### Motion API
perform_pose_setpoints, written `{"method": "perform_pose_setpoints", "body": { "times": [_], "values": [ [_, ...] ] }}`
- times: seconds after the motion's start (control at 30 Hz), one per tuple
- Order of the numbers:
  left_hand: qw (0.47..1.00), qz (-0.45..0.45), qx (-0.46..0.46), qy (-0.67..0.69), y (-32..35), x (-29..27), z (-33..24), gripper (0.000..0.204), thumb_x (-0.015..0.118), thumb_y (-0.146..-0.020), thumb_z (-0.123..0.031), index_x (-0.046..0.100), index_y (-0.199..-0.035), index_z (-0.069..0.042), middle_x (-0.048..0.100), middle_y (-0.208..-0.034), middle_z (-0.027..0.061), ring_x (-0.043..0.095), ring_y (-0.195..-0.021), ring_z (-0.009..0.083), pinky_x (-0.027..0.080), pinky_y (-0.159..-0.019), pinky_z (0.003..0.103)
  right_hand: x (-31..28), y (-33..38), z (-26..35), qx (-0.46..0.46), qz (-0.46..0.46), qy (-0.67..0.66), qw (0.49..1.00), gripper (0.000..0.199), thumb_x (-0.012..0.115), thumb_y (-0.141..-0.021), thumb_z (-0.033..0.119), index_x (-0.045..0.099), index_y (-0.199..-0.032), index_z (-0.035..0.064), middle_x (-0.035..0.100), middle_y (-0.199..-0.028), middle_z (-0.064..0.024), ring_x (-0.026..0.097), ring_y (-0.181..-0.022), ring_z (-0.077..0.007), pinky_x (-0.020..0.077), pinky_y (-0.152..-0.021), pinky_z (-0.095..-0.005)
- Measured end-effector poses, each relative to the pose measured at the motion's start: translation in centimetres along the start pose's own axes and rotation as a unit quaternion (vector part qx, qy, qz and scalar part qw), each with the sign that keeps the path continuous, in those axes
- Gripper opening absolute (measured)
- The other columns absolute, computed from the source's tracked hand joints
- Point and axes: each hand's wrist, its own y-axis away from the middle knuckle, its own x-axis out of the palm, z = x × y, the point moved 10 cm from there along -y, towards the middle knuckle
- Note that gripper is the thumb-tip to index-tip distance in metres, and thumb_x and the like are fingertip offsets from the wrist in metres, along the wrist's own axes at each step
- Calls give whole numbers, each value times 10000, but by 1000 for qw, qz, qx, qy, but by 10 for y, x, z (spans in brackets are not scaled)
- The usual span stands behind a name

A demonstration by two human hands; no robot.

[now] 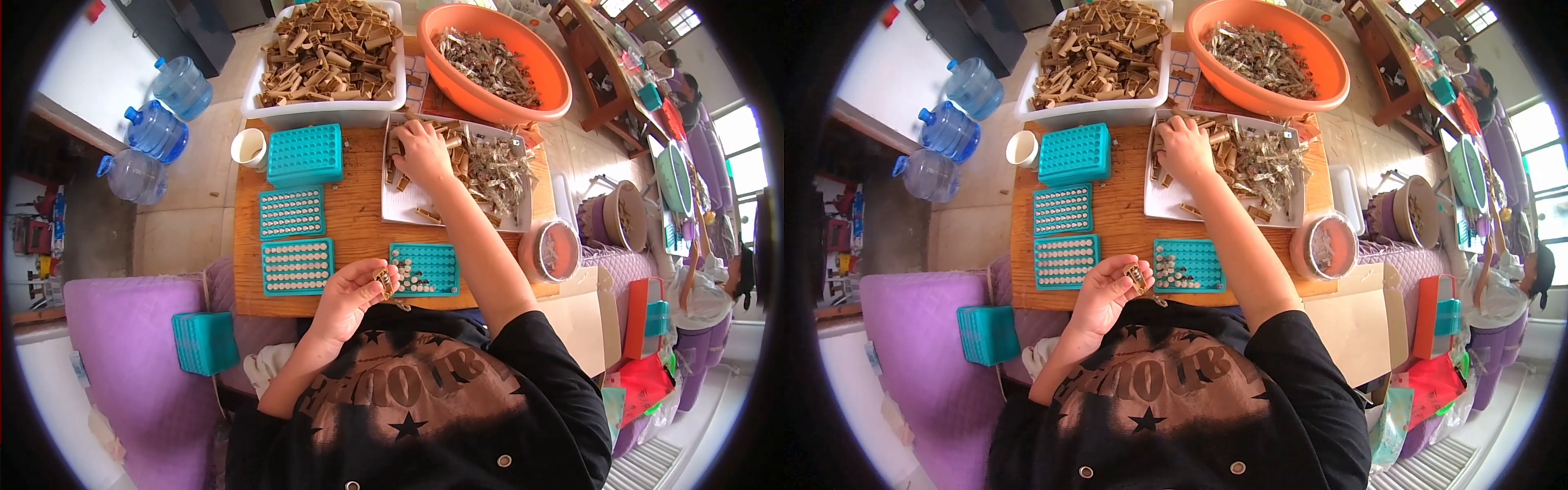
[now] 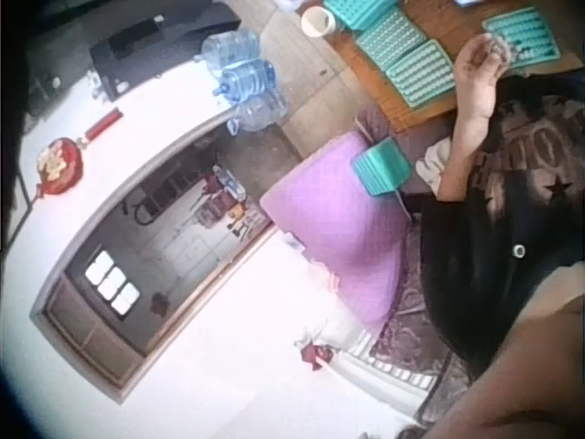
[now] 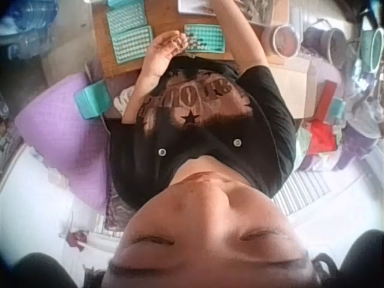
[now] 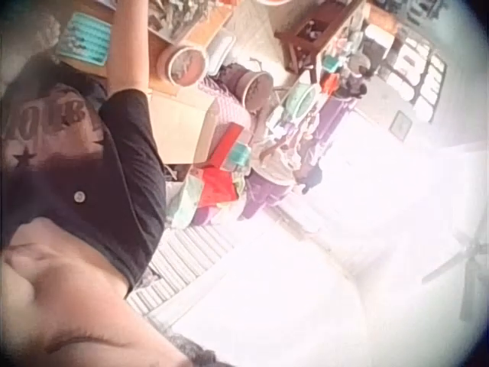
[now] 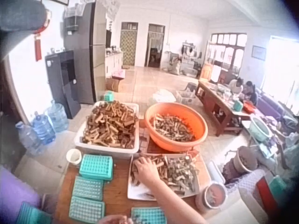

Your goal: The person assembles small products by hand, inserting metallic components into wooden pieces and then organizing the finished products into plastic trays.

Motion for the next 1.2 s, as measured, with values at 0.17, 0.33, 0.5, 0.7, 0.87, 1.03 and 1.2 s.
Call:
{"method": "perform_pose_setpoints", "body": {
  "times": [0.17, 0.33, 0.5, 0.7, 0.87, 1.03, 1.2],
  "values": [
    [1000, -13, -3, 5, 3, 1, -1, 288, 573, -869, -6, 553, -1156, -9, 620, -1084, 142, 604, -1010, 235, 491, -906, 370, -6, 1, 7, -59, -40, 8, 997, 341, 677, -724, 211, 610, -1054, 159, 532, -1055, -40, 487, -1068, -244, 394, -907, -422],
    [1000, -25, 3, 5, 4, 1, -1, 296, 586, -863, -12, 553, -1157, -13, 628, -1057, 130, 610, -986, 216, 499, -882, 337, -22, 7, 5, -100, -121, -108, 982, 222, 681, -732, 210, 670, -938, 129, 577, -959, -28, 517, -1033, -220, 413, -877, -404],
    [999, -30, 8, 10, 3, -2, -3, 288, 576, -874, -23, 552, -1161, -22, 625, -1077, 126, 605, -1002, 214, 492, -896, 345, -37, 20, -19, 39, -138, -370, 918, 178, 691, -741, 114, 673, -910, 59, 619, -833, -79, 601, -743, -188, 493, -698, -291],
    [997, -55, 52, -23, -4, 4, -15, 293, 577, -882, -51, 537, -1171, -22, 610, -1125, 119, 594, -1030, 206, 483, -911, 344, -63, 86, 1, 137, 3, -425, 894, 143, 694, -778, 107, 654, -872, 8, 599, -669, 6, 521, -617, -44, 442, -566, -206],
    [999, -40, 29, -20, -10, 8, -4, 292, 565, -893, -75, 521, -1176, -14, 597, -1131, 136, 587, -1048, 228, 479, -930, 359, -69, 136, 45, 84, 145, -477, 863, 184, 703, -789, 125, 622, -888, -8, 602, -699, 3, 536, -646, -31, 448, -586, -194],
    [1000, -16, 11, -8, -13, 23, 5, 310, 563, -895, -94, 509, -1189, -14, 590, -1127, 150, 591, -1044, 245, 496, -917, 367, -65, 158, 42, 97, 109, -571, 808, 262, 707, -806, 155, 610, -963, -32, 615, -704, -13, 549, -647, -46, 449, -580, -211],
    [997, 41, -23, 67, -8, 37, 9, 304, 576, -890, -104, 525, -1174, -8, 605, -1084, 170, 622, -972, 276, 520, -877, 366, -71, 169, 61, 64, 231, -736, 633, 238, 661, -836, 99, 587, -993, -64, 632, -873, -88, 620, -789, -144, 507, -726, -279]
  ]
}}
